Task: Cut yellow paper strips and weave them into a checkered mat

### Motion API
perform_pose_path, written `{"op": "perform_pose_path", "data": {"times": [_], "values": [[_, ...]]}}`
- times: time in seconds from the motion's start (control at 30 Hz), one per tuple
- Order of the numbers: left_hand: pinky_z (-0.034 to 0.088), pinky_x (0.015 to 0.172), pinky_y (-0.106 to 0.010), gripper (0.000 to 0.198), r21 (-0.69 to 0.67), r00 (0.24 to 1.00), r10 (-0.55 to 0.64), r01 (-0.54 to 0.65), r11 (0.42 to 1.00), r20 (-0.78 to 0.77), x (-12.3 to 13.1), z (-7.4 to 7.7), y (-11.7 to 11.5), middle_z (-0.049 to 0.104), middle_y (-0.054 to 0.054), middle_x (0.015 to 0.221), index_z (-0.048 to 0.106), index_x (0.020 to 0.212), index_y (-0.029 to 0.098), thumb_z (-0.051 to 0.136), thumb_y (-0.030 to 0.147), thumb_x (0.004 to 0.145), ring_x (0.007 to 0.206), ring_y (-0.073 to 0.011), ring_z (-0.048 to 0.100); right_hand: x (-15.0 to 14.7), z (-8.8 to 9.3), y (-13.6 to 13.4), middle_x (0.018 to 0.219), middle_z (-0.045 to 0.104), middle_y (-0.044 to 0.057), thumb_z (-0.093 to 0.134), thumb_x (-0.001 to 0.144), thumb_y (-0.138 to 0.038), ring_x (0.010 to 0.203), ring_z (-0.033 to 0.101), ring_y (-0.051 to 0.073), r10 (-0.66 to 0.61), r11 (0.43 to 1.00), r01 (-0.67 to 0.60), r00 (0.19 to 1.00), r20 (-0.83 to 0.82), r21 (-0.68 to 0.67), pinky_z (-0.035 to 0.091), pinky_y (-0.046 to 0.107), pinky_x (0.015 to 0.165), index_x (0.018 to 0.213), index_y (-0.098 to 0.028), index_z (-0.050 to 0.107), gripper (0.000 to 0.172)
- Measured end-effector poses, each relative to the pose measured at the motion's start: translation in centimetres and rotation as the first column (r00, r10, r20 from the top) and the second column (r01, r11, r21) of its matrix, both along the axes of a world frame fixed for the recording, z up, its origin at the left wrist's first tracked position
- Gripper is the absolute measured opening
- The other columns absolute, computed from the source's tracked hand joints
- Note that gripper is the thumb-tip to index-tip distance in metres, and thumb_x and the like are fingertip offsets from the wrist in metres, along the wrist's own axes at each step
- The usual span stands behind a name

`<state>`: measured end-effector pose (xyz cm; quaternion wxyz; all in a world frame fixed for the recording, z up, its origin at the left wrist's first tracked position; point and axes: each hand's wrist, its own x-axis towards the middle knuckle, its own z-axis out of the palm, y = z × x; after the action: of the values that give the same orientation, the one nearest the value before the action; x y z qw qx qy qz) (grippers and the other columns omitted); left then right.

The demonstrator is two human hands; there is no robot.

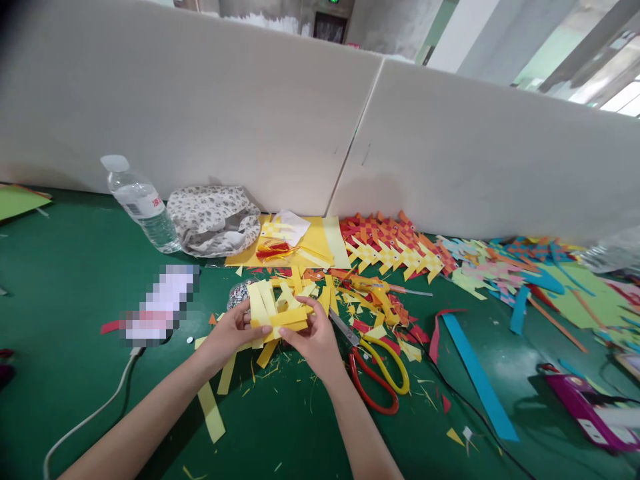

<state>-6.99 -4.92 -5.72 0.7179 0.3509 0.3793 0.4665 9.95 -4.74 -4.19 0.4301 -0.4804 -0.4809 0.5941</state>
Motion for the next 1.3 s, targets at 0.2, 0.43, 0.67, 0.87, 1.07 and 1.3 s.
{"op": "perform_pose_path", "data": {"times": [0.2, 0.43, 0.67, 0.87, 1.07, 1.3], "values": [[0.051, 0.072, -0.030, 0.052, 0.007, 1.000, 0.030, -0.030, 1.000, 0.008, 0.13, -0.08, 0.00, 0.068, -0.008, 0.098, 0.052, 0.112, 0.017, 0.071, 0.020, 0.063, 0.084, -0.0219, 0.065, 0.02, -0.60, -0.17, 0.085, 0.062, 0.001, 0.071, 0.063, -0.023, 0.077, 0.063, 0.020, 0.039, 0.999, -0.039, 0.999, -0.009, -0.006, 0.054, 0.034, 0.068, 0.108, -0.025, 0.045, 0.052], [0.052, 0.065, -0.028, 0.052, -0.044, 0.998, 0.054, -0.055, 0.998, -0.017, 0.08, 0.09, 0.08, 0.070, -0.009, 0.091, 0.054, 0.107, 0.015, 0.074, 0.021, 0.059, 0.077, -0.0219, 0.066, 0.09, -0.45, 0.02, 0.088, 0.061, 0.002, 0.072, 0.061, -0.024, 0.078, 0.062, 0.021, 0.005, 0.999, -0.006, 1.000, -0.015, -0.033, 0.055, 0.035, 0.066, 0.107, -0.024, 0.044, 0.054], [0.052, 0.065, -0.030, 0.048, -0.050, 1.000, -0.009, 0.009, 0.999, -0.009, 0.18, -0.03, -0.19, 0.070, -0.008, 0.088, 0.054, 0.102, 0.016, 0.074, 0.020, 0.059, 0.075, -0.0219, 0.067, 0.18, -0.15, -0.08, 0.084, 0.062, 0.001, 0.072, 0.061, -0.026, 0.080, 0.061, 0.020, 0.007, 0.999, -0.013, 0.989, 0.149, 0.043, 0.050, 0.031, 0.069, 0.111, -0.024, 0.044, 0.058], [0.050, 0.076, -0.032, 0.048, -0.021, 0.999, -0.030, 0.029, 0.999, -0.036, 0.27, -0.14, -0.09, 0.069, -0.010, 0.096, 0.056, 0.101, 0.014, 0.075, 0.018, 0.057, 0.085, -0.0225, 0.064, 0.30, -0.37, 0.10, 0.073, 0.064, 0.001, 0.070, 0.063, -0.030, 0.068, 0.061, 0.019, -0.040, 0.995, 0.017, 0.969, 0.242, 0.094, 0.049, 0.029, 0.060, 0.113, -0.022, 0.045, 0.057], [0.049, 0.078, -0.034, 0.048, 0.046, 0.998, -0.019, 0.022, 0.999, -0.066, 0.16, -0.51, -0.03, 0.068, -0.010, 0.097, 0.056, 0.100, 0.015, 0.075, 0.017, 0.056, 0.086, -0.0232, 0.064, 0.05, -0.37, -0.06, 0.073, 0.065, 0.000, 0.071, 0.063, -0.029, 0.075, 0.062, 0.020, -0.011, 0.995, -0.016, 0.963, 0.270, 0.099, 0.049, 0.030, 0.064, 0.112, -0.024, 0.047, 0.055], [0.052, 0.074, -0.034, 0.052, -0.016, 0.997, 0.067, -0.068, 0.998, -0.032, 0.24, -0.52, 0.06, 0.070, -0.009, 0.092, 0.052, 0.103, 0.015, 0.075, 0.018, 0.057, 0.082, -0.0233, 0.066, -0.23, -0.53, -0.17, 0.091, 0.065, 0.002, 0.072, 0.060, -0.025, 0.084, 0.062, 0.021, 0.039, 0.998, -0.042, 0.995, 0.090, 0.039, 0.051, 0.032, 0.072, 0.110, -0.025, 0.046, 0.057]]}}
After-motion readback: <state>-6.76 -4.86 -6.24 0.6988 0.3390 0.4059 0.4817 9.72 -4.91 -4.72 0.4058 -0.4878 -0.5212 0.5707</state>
